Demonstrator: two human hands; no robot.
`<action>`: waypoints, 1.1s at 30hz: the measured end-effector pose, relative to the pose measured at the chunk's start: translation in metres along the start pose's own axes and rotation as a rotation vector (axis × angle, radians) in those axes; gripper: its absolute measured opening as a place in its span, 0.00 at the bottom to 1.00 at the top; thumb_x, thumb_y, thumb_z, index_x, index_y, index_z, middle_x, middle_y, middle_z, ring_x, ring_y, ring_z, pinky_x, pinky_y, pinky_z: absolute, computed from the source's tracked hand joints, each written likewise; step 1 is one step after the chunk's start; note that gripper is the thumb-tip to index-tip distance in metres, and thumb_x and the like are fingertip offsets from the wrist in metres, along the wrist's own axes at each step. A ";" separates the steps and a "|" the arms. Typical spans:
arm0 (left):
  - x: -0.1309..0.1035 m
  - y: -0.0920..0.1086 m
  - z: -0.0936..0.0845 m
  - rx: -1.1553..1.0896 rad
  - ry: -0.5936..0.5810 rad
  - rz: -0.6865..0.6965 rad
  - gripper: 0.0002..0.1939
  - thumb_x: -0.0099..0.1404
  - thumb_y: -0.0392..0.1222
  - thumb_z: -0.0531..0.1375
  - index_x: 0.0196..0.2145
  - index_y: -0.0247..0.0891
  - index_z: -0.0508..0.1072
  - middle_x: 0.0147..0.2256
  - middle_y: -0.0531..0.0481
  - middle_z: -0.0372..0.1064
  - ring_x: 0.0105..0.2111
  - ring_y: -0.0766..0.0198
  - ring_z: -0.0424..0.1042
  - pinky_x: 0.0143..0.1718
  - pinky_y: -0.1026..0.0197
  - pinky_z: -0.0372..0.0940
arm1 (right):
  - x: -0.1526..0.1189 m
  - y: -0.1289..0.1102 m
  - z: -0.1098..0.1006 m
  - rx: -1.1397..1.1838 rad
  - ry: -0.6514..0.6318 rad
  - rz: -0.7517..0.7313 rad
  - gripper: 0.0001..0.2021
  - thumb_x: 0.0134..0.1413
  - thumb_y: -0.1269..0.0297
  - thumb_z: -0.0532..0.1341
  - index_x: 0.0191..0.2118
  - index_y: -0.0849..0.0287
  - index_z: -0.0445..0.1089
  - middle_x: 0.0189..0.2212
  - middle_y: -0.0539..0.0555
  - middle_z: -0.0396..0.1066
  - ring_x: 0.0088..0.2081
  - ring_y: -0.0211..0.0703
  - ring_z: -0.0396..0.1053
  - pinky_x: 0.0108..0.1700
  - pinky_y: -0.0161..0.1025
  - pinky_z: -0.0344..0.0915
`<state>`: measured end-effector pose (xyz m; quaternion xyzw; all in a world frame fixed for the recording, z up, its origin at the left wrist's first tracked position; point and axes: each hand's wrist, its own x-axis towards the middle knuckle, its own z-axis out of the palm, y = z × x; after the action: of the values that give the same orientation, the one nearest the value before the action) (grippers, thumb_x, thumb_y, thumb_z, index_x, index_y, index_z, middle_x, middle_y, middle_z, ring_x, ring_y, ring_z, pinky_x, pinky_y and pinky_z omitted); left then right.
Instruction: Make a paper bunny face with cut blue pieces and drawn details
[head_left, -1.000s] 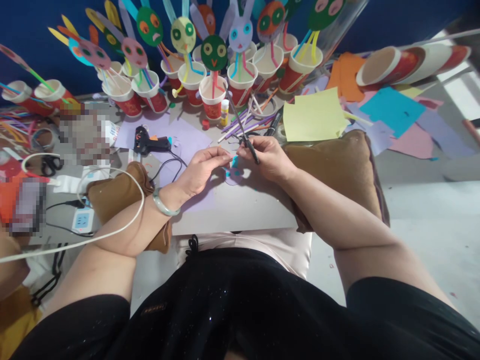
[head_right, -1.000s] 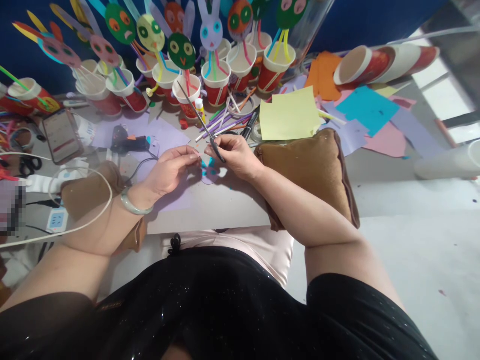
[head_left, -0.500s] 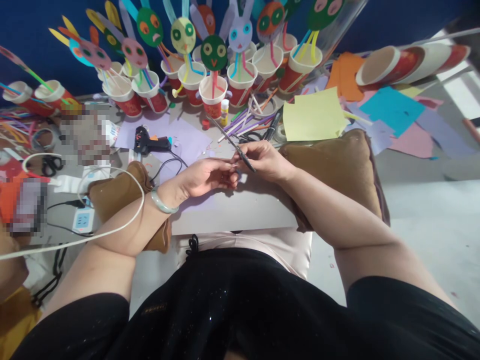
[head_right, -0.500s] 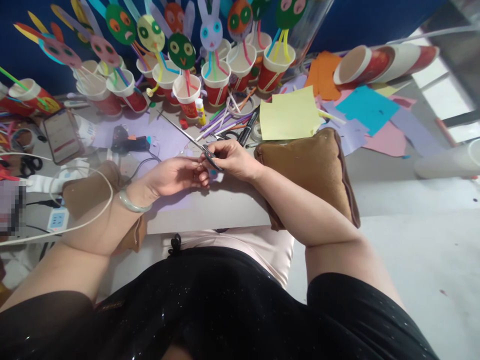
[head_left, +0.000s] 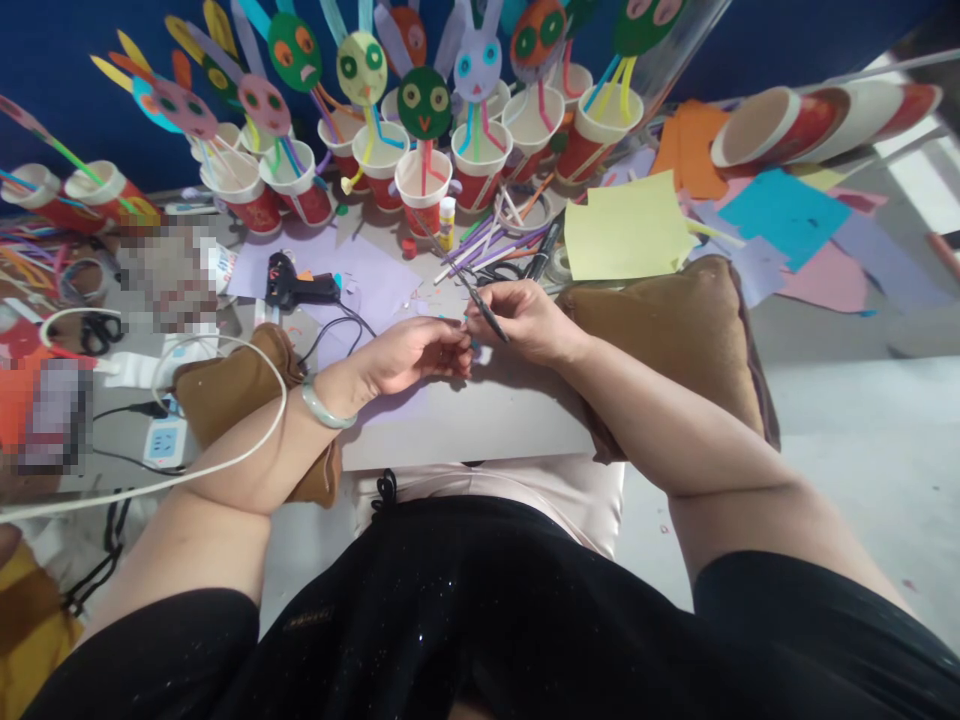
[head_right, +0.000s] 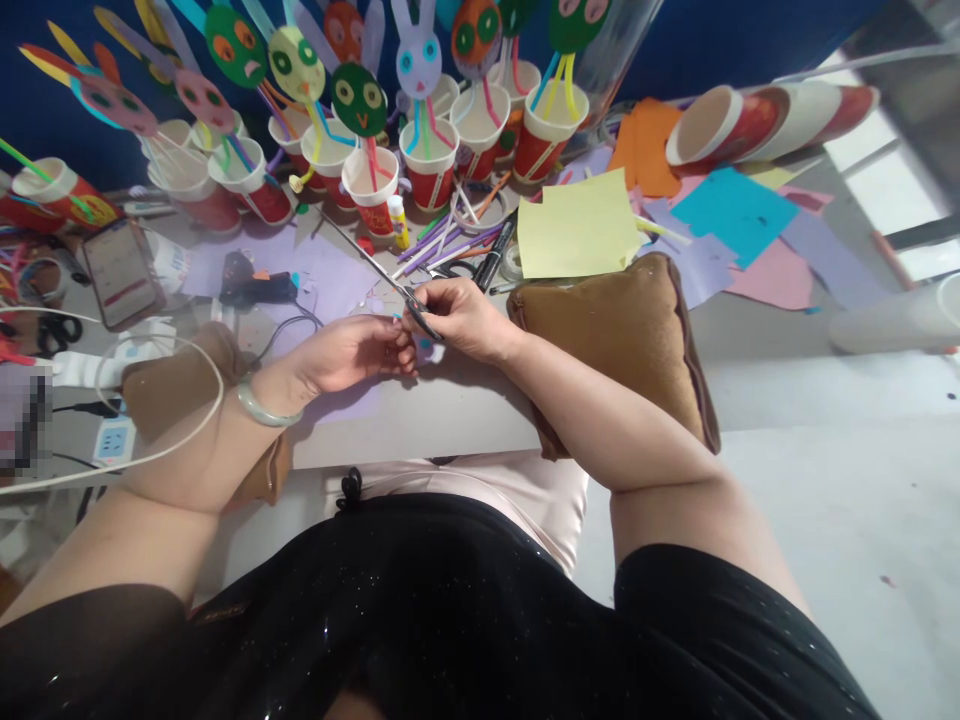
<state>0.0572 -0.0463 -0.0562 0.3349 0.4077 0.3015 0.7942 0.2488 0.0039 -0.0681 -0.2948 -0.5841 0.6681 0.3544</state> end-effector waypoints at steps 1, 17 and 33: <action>0.001 -0.001 0.001 0.036 0.044 0.044 0.08 0.57 0.42 0.68 0.27 0.36 0.74 0.28 0.49 0.74 0.29 0.64 0.75 0.36 0.58 0.73 | 0.000 0.000 0.000 0.000 0.013 0.007 0.25 0.35 0.46 0.81 0.24 0.59 0.72 0.23 0.48 0.73 0.25 0.33 0.67 0.29 0.32 0.67; -0.002 -0.003 0.000 0.466 0.310 0.534 0.11 0.57 0.47 0.73 0.30 0.38 0.78 0.30 0.52 0.77 0.31 0.66 0.74 0.38 0.62 0.69 | 0.000 -0.001 0.004 0.050 0.048 0.041 0.26 0.38 0.44 0.80 0.22 0.59 0.70 0.18 0.45 0.66 0.21 0.30 0.59 0.25 0.33 0.60; -0.003 0.004 -0.002 0.401 0.347 0.559 0.08 0.59 0.44 0.69 0.30 0.38 0.77 0.29 0.53 0.75 0.31 0.67 0.72 0.36 0.63 0.67 | 0.004 -0.034 -0.056 -0.758 -0.161 -0.267 0.29 0.42 0.40 0.77 0.28 0.53 0.61 0.28 0.49 0.67 0.32 0.40 0.62 0.34 0.41 0.60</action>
<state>0.0536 -0.0462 -0.0526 0.5258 0.4798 0.4730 0.5192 0.2964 0.0414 -0.0424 -0.2730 -0.8480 0.3744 0.2574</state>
